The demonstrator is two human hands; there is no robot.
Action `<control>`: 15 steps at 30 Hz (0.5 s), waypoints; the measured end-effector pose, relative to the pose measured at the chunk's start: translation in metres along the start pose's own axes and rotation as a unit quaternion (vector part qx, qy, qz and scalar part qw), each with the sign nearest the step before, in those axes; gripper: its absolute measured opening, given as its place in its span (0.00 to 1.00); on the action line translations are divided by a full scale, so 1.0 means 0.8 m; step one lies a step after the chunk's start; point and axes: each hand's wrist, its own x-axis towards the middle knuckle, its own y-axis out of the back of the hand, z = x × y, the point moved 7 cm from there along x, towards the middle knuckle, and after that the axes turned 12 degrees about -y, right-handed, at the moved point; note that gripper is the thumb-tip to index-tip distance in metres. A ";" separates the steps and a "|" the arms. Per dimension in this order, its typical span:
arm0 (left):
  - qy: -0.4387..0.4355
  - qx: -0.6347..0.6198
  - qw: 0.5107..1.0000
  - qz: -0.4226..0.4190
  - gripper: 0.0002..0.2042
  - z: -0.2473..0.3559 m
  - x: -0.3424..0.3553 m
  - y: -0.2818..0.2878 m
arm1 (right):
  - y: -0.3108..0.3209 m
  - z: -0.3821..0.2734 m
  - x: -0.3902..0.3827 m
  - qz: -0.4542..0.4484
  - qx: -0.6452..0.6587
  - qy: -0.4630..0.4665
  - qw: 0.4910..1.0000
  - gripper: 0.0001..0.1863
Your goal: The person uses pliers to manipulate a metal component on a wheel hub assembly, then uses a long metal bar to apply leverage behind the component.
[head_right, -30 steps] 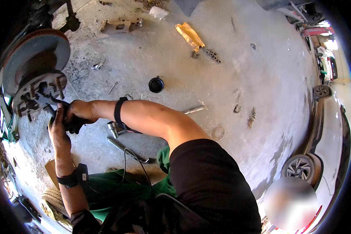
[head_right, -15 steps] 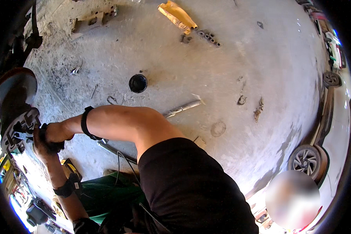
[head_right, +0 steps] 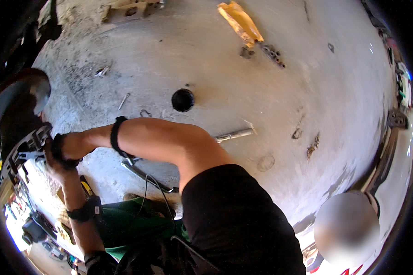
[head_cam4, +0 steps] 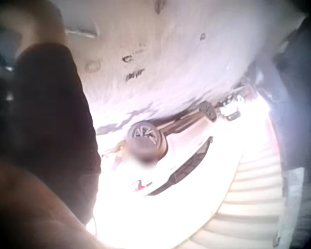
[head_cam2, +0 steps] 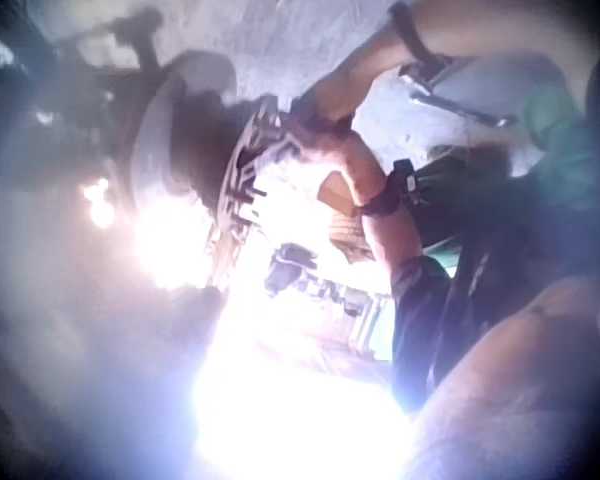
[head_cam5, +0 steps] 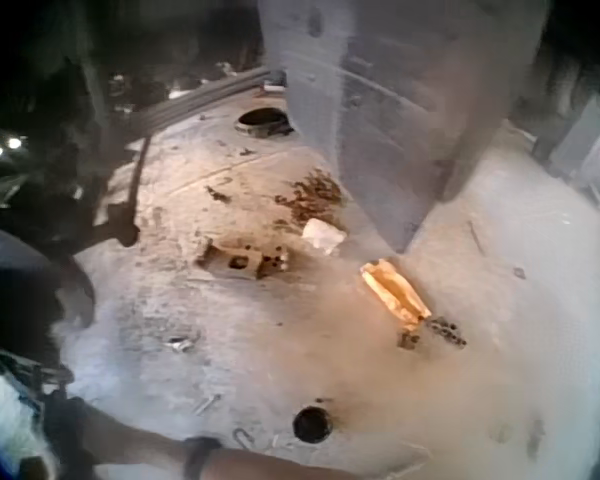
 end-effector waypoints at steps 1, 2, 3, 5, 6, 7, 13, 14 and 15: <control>-0.004 0.032 0.999 0.030 0.14 -0.009 0.004 0.017 | 0.013 -0.018 -0.005 -0.025 -0.096 0.035 0.994 0.11; -0.004 0.060 0.997 0.048 0.15 -0.018 0.007 0.020 | 0.016 -0.011 -0.011 -0.005 -0.084 0.041 0.996 0.10; -0.031 0.070 0.993 0.084 0.15 -0.005 0.001 0.023 | 0.016 -0.007 -0.014 0.017 -0.067 0.051 0.996 0.09; -0.262 0.400 0.877 -0.054 0.11 0.030 -0.008 0.002 | 0.032 -0.003 -0.013 -0.075 0.077 -0.057 0.993 0.07; -0.202 0.311 0.927 -0.061 0.10 0.043 -0.015 -0.034 | 0.056 0.007 -0.023 -0.079 0.129 -0.120 0.981 0.08; -0.124 0.208 0.968 -0.059 0.10 0.053 -0.022 -0.061 | 0.070 0.019 -0.036 -0.050 0.192 -0.190 0.962 0.10; -0.029 0.062 0.990 -0.122 0.14 0.058 -0.035 -0.081 | 0.053 0.022 -0.069 -0.149 0.543 -0.468 0.681 0.22; -0.030 0.038 0.992 -0.119 0.17 0.066 -0.038 -0.077 | 0.055 0.014 -0.070 -0.155 0.536 -0.470 0.684 0.22; -0.029 0.036 0.993 -0.106 0.17 0.075 -0.040 -0.063 | 0.058 -0.016 -0.061 -0.153 0.578 -0.478 0.643 0.22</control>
